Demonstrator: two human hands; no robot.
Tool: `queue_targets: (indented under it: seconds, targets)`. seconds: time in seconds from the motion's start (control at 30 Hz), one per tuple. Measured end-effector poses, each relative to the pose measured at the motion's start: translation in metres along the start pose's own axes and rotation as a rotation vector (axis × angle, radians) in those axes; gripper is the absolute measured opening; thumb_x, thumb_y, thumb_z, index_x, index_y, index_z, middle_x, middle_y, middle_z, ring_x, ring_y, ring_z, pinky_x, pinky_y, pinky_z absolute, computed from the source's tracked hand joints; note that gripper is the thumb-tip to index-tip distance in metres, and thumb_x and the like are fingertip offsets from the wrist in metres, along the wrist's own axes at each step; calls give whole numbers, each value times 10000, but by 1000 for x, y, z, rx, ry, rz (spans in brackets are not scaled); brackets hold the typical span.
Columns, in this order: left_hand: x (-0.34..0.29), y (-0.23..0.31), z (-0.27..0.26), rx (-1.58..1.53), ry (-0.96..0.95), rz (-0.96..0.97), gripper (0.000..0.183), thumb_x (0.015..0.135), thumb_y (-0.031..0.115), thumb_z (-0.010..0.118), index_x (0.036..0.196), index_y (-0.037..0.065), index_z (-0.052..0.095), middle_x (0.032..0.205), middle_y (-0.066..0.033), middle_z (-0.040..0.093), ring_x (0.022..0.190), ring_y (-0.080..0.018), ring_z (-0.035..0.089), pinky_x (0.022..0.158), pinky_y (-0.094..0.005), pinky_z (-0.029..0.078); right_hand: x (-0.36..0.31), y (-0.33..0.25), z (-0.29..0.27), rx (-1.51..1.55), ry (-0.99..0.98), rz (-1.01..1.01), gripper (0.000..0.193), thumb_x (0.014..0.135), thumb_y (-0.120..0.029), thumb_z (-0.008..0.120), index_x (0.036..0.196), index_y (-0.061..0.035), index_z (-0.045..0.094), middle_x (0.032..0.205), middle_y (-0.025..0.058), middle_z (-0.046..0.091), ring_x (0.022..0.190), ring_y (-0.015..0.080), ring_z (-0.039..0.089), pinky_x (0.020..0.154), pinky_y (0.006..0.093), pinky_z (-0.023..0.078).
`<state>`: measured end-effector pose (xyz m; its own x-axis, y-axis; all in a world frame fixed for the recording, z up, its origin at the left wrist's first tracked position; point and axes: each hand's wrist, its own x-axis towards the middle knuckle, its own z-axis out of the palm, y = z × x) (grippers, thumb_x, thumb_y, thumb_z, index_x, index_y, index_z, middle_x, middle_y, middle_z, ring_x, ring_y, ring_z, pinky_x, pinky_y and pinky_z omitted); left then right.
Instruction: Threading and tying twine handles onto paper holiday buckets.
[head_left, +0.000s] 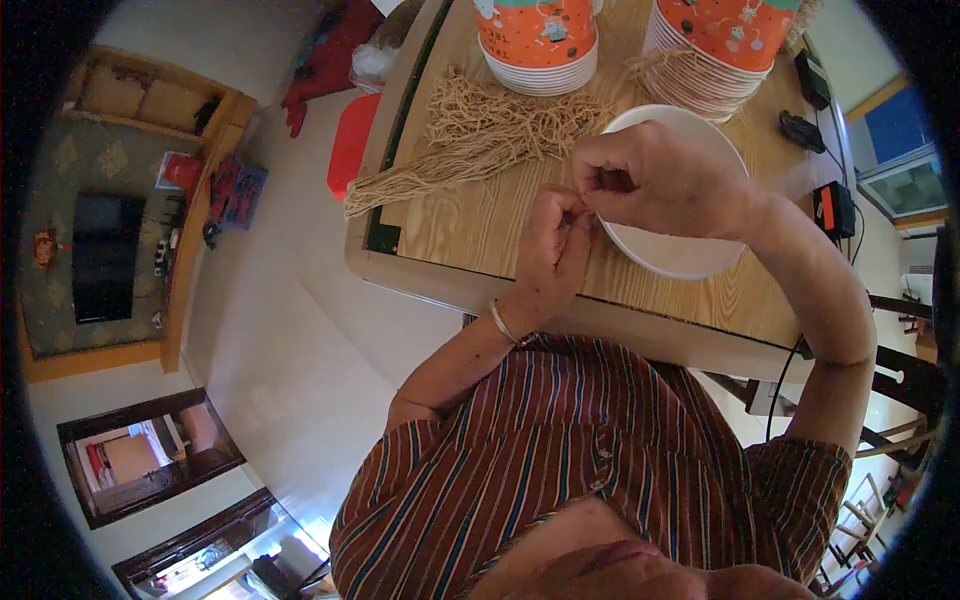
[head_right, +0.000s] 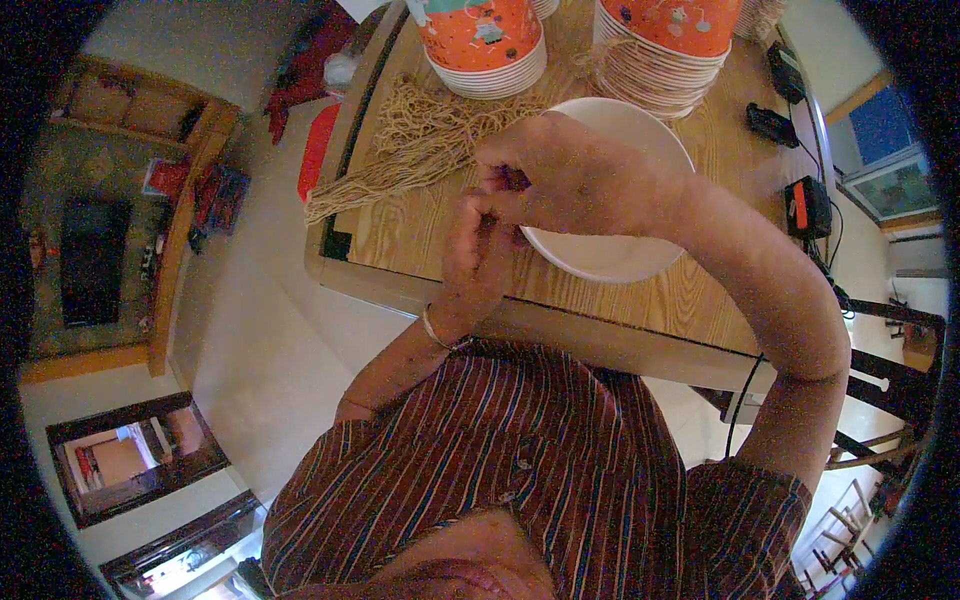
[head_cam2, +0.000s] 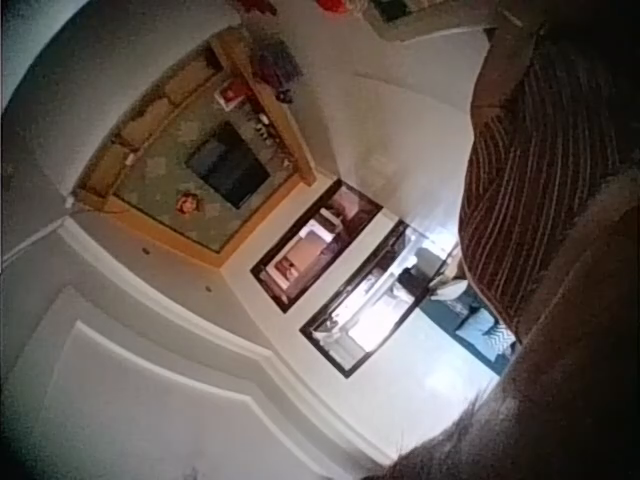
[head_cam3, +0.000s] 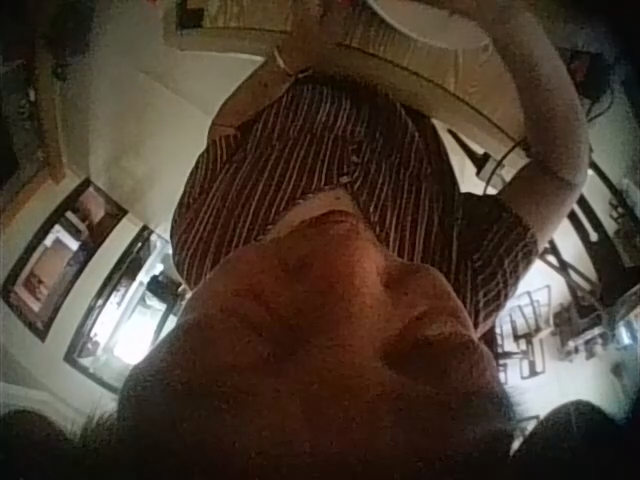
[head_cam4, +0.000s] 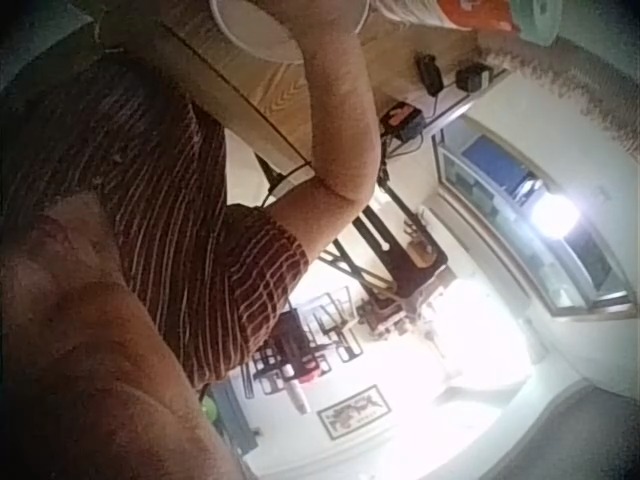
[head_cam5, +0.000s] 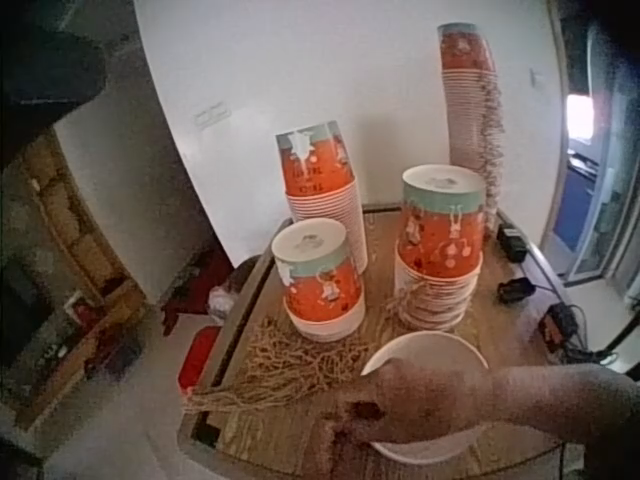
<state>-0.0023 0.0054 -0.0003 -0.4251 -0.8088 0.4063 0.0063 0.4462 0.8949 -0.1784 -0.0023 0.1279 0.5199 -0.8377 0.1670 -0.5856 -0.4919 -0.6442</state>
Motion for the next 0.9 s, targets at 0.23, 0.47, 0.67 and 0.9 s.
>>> queue_targets:
  seconds: [0.23, 0.47, 0.67, 0.9]
  targets:
    - [5, 15, -5, -81, 34, -24, 163, 882, -41, 552, 1033, -4, 506, 958, -109, 522, 840, -189, 557, 767, -275, 471, 1, -1, -5, -5, -39, 46, 162, 813, -167, 639, 800, -18, 578, 700, 141, 608, 654, 276, 602, 615, 377, 474]
    - [6, 12, -1, -75, 62, -62, 139, 850, -55, 601, 968, -12, 542, 927, -95, 540, 843, -182, 579, 762, -287, 486, 0, -8, -10, 21, -71, 108, 202, 808, -192, 669, 788, -9, 588, 698, 149, 617, 646, 276, 597, 608, 382, 471]
    - [5, 7, -2, -82, 68, -48, 138, 866, -34, 595, 994, -5, 551, 917, -85, 556, 821, -160, 577, 747, -281, 491, -6, 11, -1, 137, 18, 81, 74, 806, -101, 637, 846, -45, 610, 646, 75, 582, 563, 182, 547, 548, 332, 440]
    - [7, 22, -1, 0, 73, -25, 207, 863, 5, 631, 1050, -7, 545, 957, -80, 567, 844, -154, 589, 769, -271, 489, -9, 4, -6, 144, -12, 184, 62, 831, -73, 608, 852, -15, 600, 653, 36, 586, 586, 92, 534, 546, 277, 443]
